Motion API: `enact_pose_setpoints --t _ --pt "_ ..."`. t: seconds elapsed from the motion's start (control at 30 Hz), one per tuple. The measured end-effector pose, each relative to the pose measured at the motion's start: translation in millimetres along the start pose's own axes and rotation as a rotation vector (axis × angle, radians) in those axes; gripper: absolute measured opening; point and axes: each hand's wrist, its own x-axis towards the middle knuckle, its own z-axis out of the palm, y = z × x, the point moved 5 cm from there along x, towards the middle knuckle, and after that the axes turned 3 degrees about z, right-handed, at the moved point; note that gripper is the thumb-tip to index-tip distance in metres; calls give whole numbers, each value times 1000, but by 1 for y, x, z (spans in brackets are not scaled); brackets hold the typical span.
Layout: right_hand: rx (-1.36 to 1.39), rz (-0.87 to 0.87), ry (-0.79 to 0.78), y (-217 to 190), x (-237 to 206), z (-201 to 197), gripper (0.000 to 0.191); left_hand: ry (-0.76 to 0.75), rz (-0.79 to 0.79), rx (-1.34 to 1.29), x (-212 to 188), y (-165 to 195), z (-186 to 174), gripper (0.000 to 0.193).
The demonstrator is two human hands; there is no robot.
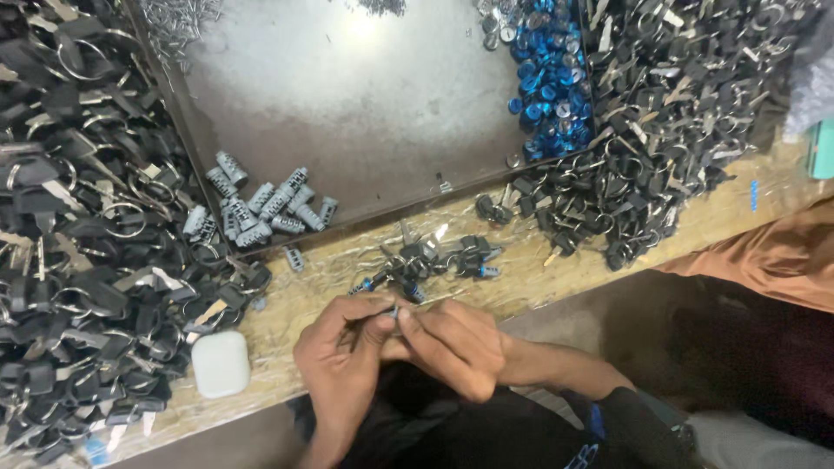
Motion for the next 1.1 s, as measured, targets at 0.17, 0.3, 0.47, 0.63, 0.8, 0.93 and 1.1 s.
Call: enact_pose_setpoints --t 0.17,0.3,0.47,0.63,0.8,0.93,1.1 --pt "-449 427 -67 96 10 -41 12 166 56 23 -4 -26 -28 5" --pt "-684 505 -219 182 16 -62 8 223 99 120 -3 -32 -40 8" --pt "-627 480 -233 195 21 -29 10 222 89 171 0 -33 -40 10" --pt "-415 709 -210 174 36 -33 11 240 118 108 0 -31 -40 12" --pt "-348 529 -274 156 45 -39 33 286 73 114 0 -35 -44 11" --pt "-381 427 -318 163 43 -27 29 274 63 36 0 -35 -48 13" --pt "-251 444 -231 109 38 -39 16 190 15 -28 -5 -30 -39 10"
